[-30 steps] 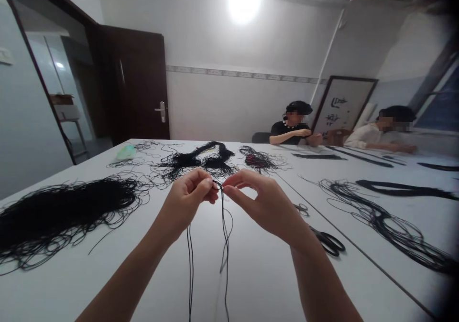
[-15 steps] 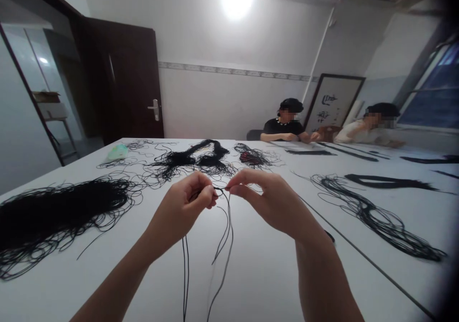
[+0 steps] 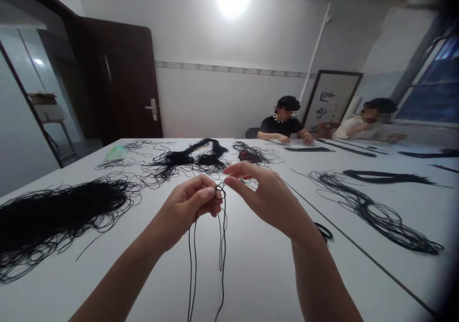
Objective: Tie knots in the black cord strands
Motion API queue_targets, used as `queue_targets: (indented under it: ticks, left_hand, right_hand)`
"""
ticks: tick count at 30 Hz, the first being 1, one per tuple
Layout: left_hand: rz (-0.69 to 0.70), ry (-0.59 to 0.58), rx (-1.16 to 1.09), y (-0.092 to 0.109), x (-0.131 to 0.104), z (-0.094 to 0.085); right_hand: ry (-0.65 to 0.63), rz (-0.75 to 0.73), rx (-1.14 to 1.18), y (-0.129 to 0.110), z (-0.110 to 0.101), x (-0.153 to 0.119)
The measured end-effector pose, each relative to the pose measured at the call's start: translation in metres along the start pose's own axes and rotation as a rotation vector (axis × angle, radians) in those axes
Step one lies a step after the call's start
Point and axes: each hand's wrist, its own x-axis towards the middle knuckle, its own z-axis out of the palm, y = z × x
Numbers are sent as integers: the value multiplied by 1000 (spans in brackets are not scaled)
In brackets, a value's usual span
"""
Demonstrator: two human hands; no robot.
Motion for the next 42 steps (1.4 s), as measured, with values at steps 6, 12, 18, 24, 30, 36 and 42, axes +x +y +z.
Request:
queue_targets:
  ticks: [6, 12, 18, 24, 30, 36, 42]
  left_hand:
    - [59, 207, -98, 1, 1, 3]
    - [96, 282, -51, 0, -2, 2]
    - [107, 283, -26, -4, -2, 1]
    - [72, 306, -119, 1, 0, 3]
    - [66, 323, -148, 1, 0, 3]
    - [53, 309, -125, 1, 0, -1]
    - [80, 254, -75, 8, -1, -8]
  right_hand:
    - [-25, 58, 56, -19, 3, -12]
    - [136, -12, 48, -26, 22, -13]
    - [427, -263, -207, -30, 42, -16]
    - [497, -431, -446, -33, 53, -24]
    - [513, -465, -563, -33, 55, -26]
    - [328, -523, -358, -33, 50, -22]
    - [216, -171, 177, -19, 25, -7]
